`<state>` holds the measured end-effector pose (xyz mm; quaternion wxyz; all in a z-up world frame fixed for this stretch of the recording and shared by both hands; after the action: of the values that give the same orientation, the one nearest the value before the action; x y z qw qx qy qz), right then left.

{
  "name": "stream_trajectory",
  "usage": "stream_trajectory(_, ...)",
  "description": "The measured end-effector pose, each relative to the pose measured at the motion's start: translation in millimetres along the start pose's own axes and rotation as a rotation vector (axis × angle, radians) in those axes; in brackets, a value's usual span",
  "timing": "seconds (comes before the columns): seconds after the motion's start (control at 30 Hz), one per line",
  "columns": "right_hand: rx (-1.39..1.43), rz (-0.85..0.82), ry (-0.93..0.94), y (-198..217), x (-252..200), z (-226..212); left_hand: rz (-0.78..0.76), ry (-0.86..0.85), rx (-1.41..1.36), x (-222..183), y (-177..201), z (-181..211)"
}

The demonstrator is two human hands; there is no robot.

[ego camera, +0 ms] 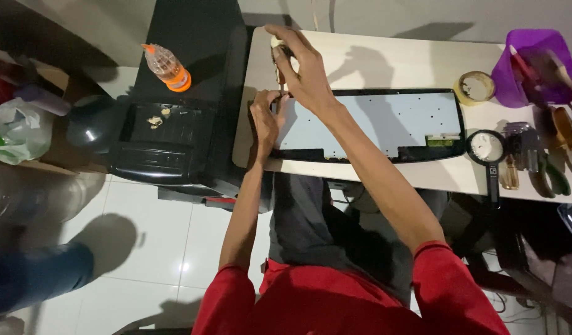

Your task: Disassembling a computer keyboard to realign the internal membrane and rubber dome layers before reassembly.

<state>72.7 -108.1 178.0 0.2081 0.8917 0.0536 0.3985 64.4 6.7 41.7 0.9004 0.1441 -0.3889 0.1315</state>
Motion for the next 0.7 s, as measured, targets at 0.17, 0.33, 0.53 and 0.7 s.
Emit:
stream_trajectory(0.17,0.042,0.099,-0.006,12.1,8.6,5.1,0.001,0.046,0.013,-1.4,0.1,-7.3)
stream_trajectory(0.33,-0.089,0.09,0.017,12.0,5.1,4.9,0.004,0.038,-0.002,3.1,1.0,0.6)
stream_trajectory(0.53,0.054,-0.041,-0.001,-7.4,-1.9,1.4,0.033,0.104,-0.062,2.0,4.6,-6.4)
stream_trajectory(0.7,-0.027,0.015,-0.042,-14.6,-9.3,19.2,0.018,0.073,-0.1,1.2,1.8,-12.7)
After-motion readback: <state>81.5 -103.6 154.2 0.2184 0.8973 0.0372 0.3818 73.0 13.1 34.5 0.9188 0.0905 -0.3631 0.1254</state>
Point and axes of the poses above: each hand's wrist, its own x-axis towards the middle knuckle, its own y-axis out of the back of the hand, z = x × y, the point moved 8 cm from there along x, towards the middle knuckle, and after that the axes turned 7 degrees about -x, right-handed, at the moved point
